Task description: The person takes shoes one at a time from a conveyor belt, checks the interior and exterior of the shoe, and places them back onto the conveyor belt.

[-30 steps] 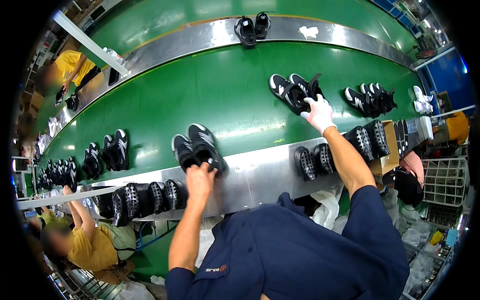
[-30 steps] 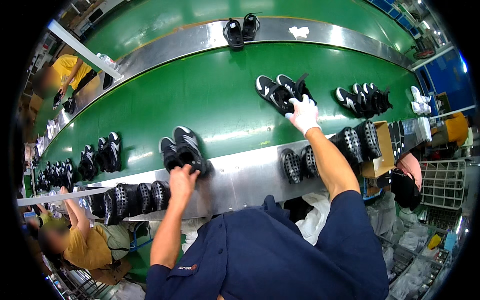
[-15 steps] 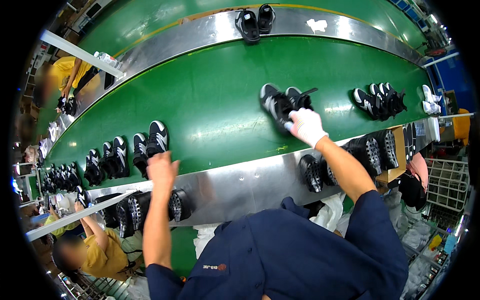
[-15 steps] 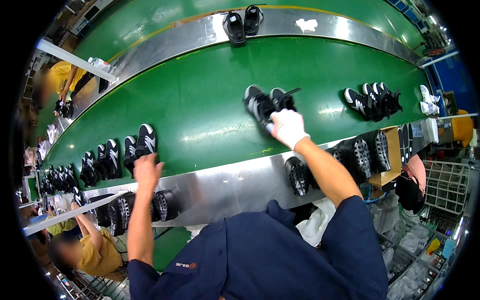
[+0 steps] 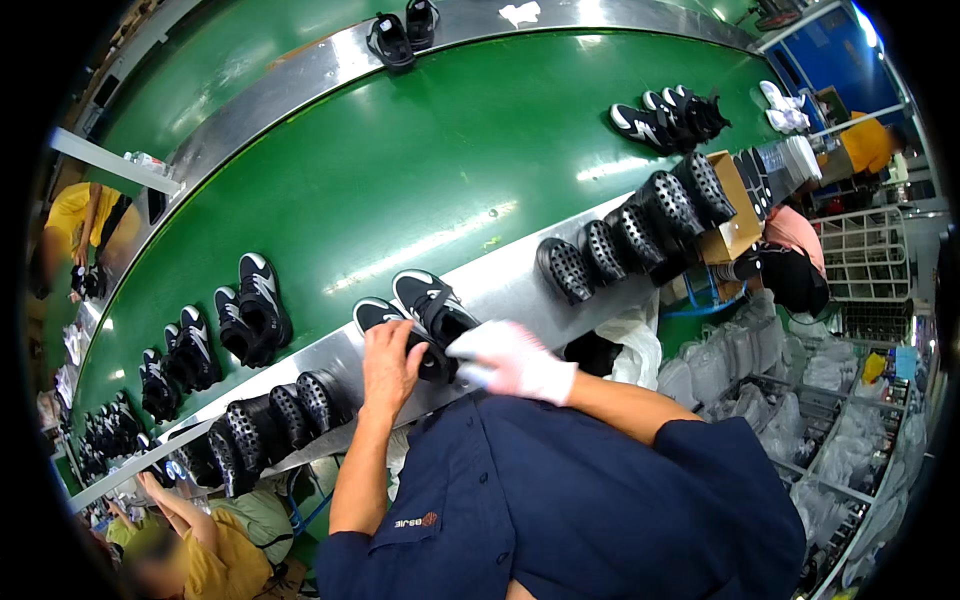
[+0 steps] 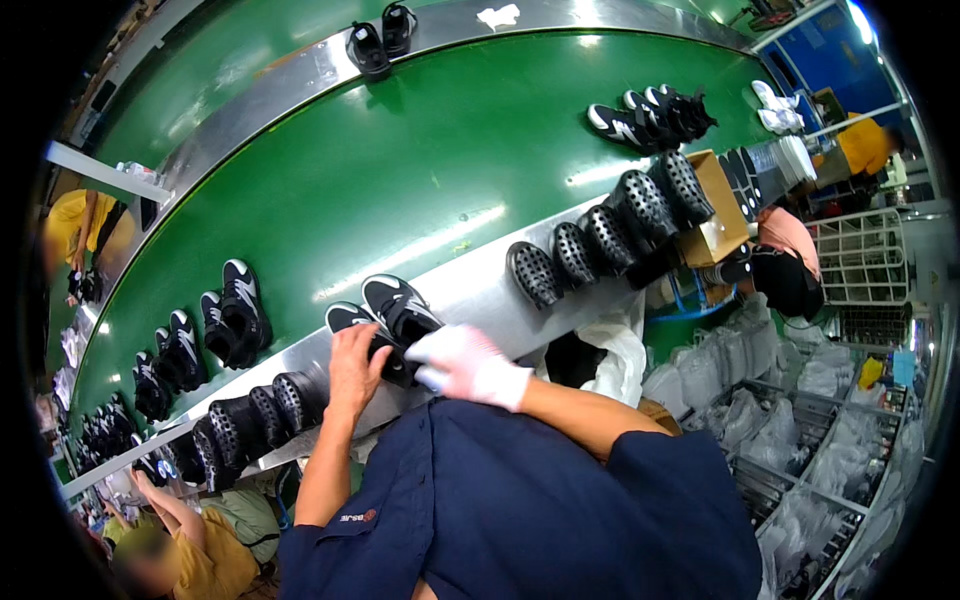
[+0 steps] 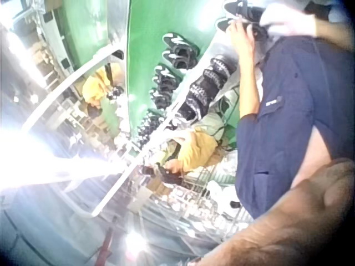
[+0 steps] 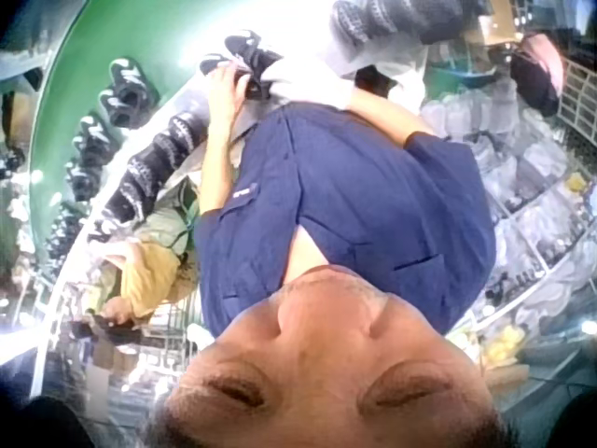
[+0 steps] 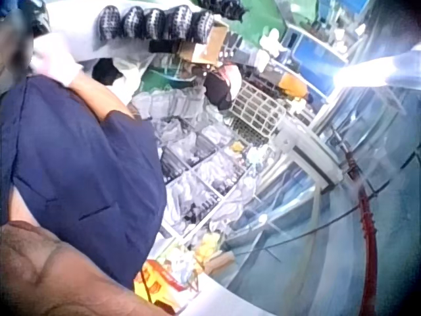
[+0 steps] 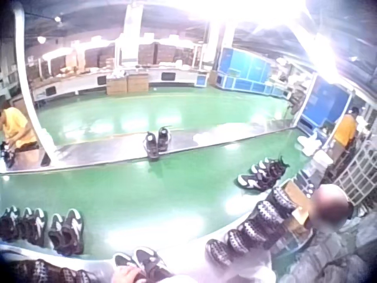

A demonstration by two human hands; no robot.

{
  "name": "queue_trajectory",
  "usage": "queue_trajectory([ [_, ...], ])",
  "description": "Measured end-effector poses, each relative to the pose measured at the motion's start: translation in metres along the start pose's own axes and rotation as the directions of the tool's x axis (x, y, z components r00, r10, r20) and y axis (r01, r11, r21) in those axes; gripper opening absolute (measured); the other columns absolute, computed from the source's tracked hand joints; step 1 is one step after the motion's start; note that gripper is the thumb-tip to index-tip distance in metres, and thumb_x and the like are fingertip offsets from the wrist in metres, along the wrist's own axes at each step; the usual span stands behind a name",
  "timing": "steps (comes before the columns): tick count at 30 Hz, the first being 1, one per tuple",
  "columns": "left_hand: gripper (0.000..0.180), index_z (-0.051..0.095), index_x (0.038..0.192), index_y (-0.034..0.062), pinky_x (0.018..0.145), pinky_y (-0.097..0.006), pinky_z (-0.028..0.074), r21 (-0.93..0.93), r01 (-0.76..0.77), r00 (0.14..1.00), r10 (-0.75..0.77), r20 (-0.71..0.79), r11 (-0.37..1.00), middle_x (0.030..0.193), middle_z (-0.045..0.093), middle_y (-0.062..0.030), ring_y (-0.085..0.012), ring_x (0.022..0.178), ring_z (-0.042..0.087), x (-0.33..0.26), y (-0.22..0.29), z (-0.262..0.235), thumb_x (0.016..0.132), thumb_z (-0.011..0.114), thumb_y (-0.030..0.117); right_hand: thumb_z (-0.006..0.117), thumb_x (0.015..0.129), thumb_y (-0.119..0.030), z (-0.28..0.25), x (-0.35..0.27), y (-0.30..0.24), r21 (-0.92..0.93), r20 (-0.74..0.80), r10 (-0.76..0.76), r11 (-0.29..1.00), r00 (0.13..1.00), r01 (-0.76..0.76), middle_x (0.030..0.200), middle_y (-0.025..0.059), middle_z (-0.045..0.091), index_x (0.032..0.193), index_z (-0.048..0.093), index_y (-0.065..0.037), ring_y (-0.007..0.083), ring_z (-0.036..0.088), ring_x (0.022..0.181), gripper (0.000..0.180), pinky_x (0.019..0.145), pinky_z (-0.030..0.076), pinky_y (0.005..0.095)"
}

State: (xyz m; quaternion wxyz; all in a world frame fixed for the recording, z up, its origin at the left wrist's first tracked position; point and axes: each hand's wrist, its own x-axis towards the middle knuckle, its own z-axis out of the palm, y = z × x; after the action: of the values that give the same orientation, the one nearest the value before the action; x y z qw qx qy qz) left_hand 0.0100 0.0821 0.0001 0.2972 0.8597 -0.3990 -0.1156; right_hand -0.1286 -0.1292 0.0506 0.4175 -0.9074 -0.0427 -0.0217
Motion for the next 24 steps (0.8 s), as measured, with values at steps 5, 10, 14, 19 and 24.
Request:
queue_trajectory([
  [5,0.050,0.066,0.123,0.0020,0.094,-0.048,0.047,0.080,0.014,0.993,-0.005,-0.117,0.997,0.113,0.067,-0.0174,-0.0375,0.106,0.059,-0.008,0.017,-0.010,0.083,0.082,0.028,0.075,0.090,-0.032,-0.088,-0.101,0.058,-0.307,-0.658,0.413,0.616,0.630,-0.725,0.114,0.0223,0.066,0.124,0.064,-0.001,0.0415,0.065,0.106,0.047,0.092,0.055,0.0483],
  [10,0.037,0.073,0.109,0.0013,0.089,-0.049,0.047,0.145,0.062,0.997,-0.067,0.031,0.987,0.098,0.073,-0.0207,-0.0390,0.100,0.064,0.034,0.036,0.025,0.088,0.075,0.031,0.077,0.089,-0.035,-0.084,-0.134,0.116,-0.407,-0.642,0.473,0.458,0.604,-0.790,0.113,0.0224,0.064,0.124,0.061,-0.002,0.0415,0.067,0.104,0.050,0.087,0.056,0.0493],
  [14,0.032,0.072,0.088,-0.0038,0.081,-0.053,0.054,0.075,0.162,0.981,-0.169,0.093,0.984,0.085,0.069,-0.0302,-0.0464,0.085,0.068,0.059,0.015,0.026,0.089,0.062,0.027,0.079,0.089,-0.030,-0.090,-0.133,0.126,-0.419,-0.654,0.403,0.512,0.640,-0.750,0.109,0.0221,0.067,0.118,0.065,-0.003,0.0430,0.068,0.099,0.042,0.084,0.057,0.0490],
  [19,0.039,0.073,0.097,-0.0052,0.087,-0.053,0.055,-0.088,0.326,0.899,-0.279,0.337,0.941,0.091,0.071,-0.0305,-0.0475,0.094,0.069,0.067,0.020,0.014,0.083,0.068,0.032,0.077,0.090,-0.038,-0.092,-0.123,0.115,-0.474,-0.629,0.499,0.361,0.596,-0.803,0.108,0.0202,0.067,0.117,0.065,-0.002,0.0410,0.068,0.099,0.047,0.084,0.057,0.0491],
  [24,0.057,0.066,0.128,0.0001,0.101,-0.049,0.048,-0.048,0.237,0.950,-0.221,0.221,0.970,0.113,0.069,-0.0260,-0.0437,0.111,0.061,0.042,0.038,0.026,0.079,0.077,0.027,0.079,0.086,-0.034,-0.089,-0.129,0.125,-0.522,-0.647,0.393,0.397,0.654,-0.755,0.104,0.0170,0.067,0.112,0.066,-0.004,0.0370,0.068,0.099,0.042,0.086,0.057,0.0468],
])
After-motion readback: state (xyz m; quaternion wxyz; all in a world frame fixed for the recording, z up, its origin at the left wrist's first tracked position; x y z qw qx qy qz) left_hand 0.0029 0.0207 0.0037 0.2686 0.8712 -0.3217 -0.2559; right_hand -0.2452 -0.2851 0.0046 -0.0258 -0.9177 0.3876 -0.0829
